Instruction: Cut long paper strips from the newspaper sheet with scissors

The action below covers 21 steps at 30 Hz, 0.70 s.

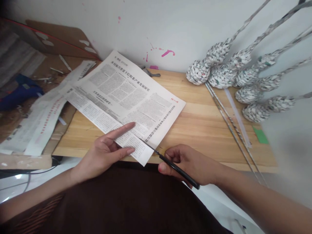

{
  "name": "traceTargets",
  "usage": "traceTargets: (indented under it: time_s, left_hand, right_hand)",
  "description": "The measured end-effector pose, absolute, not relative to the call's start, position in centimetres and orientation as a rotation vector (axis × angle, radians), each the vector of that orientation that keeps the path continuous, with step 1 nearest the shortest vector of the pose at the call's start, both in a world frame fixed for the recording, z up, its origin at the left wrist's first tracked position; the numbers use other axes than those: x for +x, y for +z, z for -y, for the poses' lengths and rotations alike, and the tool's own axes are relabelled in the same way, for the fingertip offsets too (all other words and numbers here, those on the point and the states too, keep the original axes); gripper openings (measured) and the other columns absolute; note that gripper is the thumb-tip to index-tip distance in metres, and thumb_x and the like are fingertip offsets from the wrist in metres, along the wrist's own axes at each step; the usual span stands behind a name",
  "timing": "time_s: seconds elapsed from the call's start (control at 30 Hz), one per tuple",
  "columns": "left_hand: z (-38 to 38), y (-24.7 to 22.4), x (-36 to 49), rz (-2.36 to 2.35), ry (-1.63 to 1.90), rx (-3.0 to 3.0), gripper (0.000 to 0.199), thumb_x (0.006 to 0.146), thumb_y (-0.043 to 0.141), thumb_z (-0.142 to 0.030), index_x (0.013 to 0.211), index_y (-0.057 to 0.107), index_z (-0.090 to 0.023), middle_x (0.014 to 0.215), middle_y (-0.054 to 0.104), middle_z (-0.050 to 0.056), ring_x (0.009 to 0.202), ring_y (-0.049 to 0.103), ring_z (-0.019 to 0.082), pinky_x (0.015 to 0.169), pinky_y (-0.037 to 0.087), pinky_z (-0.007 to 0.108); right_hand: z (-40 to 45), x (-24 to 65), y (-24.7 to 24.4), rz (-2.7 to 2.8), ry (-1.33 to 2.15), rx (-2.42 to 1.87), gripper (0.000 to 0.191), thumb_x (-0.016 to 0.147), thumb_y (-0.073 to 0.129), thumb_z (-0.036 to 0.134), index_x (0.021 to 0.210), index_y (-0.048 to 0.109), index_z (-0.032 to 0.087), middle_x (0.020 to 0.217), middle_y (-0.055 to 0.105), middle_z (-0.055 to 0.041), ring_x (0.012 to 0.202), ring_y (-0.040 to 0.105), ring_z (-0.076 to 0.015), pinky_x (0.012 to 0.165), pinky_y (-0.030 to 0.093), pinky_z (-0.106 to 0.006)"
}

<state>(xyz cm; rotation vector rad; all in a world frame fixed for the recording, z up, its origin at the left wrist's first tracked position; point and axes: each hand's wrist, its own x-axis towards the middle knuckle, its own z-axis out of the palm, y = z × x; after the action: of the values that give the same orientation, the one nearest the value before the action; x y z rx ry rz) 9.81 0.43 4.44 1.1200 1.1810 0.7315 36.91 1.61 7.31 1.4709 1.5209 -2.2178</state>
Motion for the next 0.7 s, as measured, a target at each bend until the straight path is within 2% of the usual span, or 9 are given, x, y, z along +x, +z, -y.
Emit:
traceTargets:
  time_s: [0.2,0.4,0.53,0.7]
  left_hand:
    - [-0.5,4.4,9.7,-1.15,0.738,1.099,0.077,0.083,0.076,-0.024,0.153,0.044,-0.015,0.046,0.027,-0.014,0.045,0.021,0.005,0.041,0.024,0.018]
    - [-0.4,4.3,9.9,-1.125,0.765,1.048,0.078,0.083,0.076,-0.021,0.154,0.043,-0.015,0.047,0.032,-0.014,0.043,0.029,0.004,0.042,0.028,0.016]
    - [-0.3,4.3,9.9,-1.071,0.751,1.009,0.081,0.083,0.076,-0.019,0.155,0.041,-0.016,0.049,0.041,-0.012,0.047,0.044,0.007,0.044,0.037,0.017]
    - [-0.4,4.2,9.9,-1.053,0.79,0.972,0.083,0.081,0.077,-0.019,0.155,0.041,-0.016,0.055,0.054,-0.008,0.056,0.059,0.012,0.048,0.045,0.018]
  right_hand:
    - [-1.8,36.7,7.7,-1.459,-2.221,1.536,0.058,0.072,0.078,0.07,0.07,0.052,0.019,0.047,0.043,0.01,0.036,0.036,-0.0029,0.034,0.026,-0.017]
    - [-1.7,36.9,7.1,-1.436,-2.194,1.512,0.059,0.076,0.07,0.075,0.075,0.052,0.019,0.046,0.045,0.0092,0.036,0.04,-0.0053,0.034,0.035,-0.017]
    - [-1.8,36.2,7.1,-1.538,-2.172,1.457,0.061,0.08,0.063,0.078,0.079,0.055,0.018,0.05,0.047,0.0075,0.039,0.044,-0.0061,0.037,0.038,-0.017]
    - [-2.2,35.3,7.6,-1.586,-2.179,1.428,0.059,0.081,0.065,0.074,0.072,0.053,0.017,0.051,0.048,0.0066,0.039,0.047,-0.006,0.037,0.037,-0.016]
